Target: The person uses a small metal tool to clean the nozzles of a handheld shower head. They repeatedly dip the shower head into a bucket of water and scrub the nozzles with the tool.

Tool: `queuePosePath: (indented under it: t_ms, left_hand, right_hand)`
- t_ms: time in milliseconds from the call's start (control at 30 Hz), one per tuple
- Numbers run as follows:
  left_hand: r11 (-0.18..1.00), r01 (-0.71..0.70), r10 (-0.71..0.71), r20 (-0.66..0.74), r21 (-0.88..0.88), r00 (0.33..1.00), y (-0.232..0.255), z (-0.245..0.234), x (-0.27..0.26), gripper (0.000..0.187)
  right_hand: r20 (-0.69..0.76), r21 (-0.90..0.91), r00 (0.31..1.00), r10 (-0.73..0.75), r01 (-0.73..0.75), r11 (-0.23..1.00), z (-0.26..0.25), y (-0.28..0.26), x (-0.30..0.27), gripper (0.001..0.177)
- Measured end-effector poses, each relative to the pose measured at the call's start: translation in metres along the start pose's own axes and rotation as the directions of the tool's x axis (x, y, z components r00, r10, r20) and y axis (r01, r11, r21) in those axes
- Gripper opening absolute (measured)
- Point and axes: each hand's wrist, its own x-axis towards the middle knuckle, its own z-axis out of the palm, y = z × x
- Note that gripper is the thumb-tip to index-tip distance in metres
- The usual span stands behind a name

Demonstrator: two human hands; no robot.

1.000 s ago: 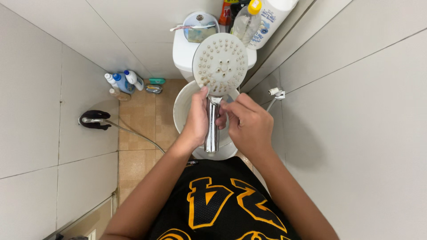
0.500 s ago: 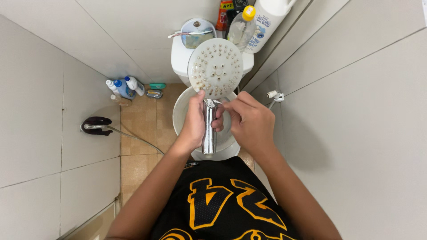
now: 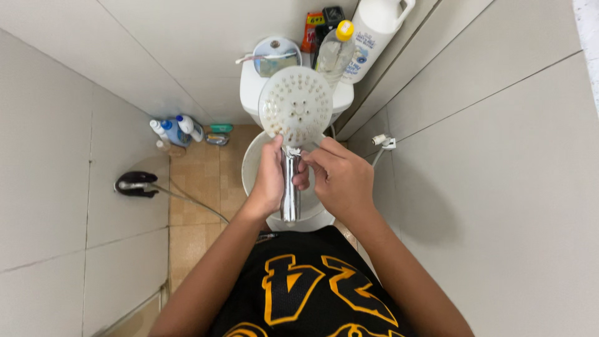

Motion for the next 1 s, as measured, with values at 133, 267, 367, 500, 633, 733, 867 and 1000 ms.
queuePosePath:
  t_ms: [133,267,367,500,633,733,867,1000]
  left_hand:
    - [1.0,0.003,-0.003,-0.064,0.0,0.998,-0.003,-0.001,0.002,0.057]
    - [1.0,-0.005,0.006,-0.119,0.012,0.993,0.0,0.001,0.01,0.056]
    - [1.0,-0.022,0.025,-0.149,0.023,0.989,-0.007,0.001,0.002,0.055]
    - [0.997,-0.059,0.068,-0.189,0.052,0.98,-0.009,-0.004,0.012,0.054]
    - [0.991,-0.118,0.128,-0.17,0.067,0.977,-0.009,-0.007,0.021,0.05]
    - [0.993,-0.112,0.117,-0.162,0.039,0.98,-0.012,-0.003,0.016,0.049]
    - [0.991,-0.128,0.132,-0.116,0.04,0.984,-0.008,0.002,0.018,0.053]
    - [0.997,-0.072,0.075,-0.156,0.02,0.985,-0.008,0.003,0.013,0.053]
  right_hand:
    - [-0.05,0.077,0.999,0.007,-0.003,0.997,0.004,-0.004,-0.001,0.013]
    - [-0.034,0.129,0.998,0.051,-0.047,0.991,0.009,-0.007,0.006,0.012]
    - [-0.003,0.087,0.998,0.066,-0.065,0.994,0.008,-0.007,0.003,0.012]
    - [-0.067,-0.001,0.997,-0.034,0.034,0.999,0.013,-0.007,0.005,0.013]
    - [-0.093,0.018,0.995,0.022,-0.02,1.0,0.021,-0.006,0.009,0.01]
    - [-0.08,0.018,0.996,0.043,-0.042,0.999,0.021,-0.007,0.004,0.008]
    - [-0.068,0.032,0.996,0.055,-0.053,0.998,0.019,-0.003,0.007,0.013]
    - [0.014,0.132,0.99,0.143,-0.143,0.981,0.019,-0.001,0.004,0.019]
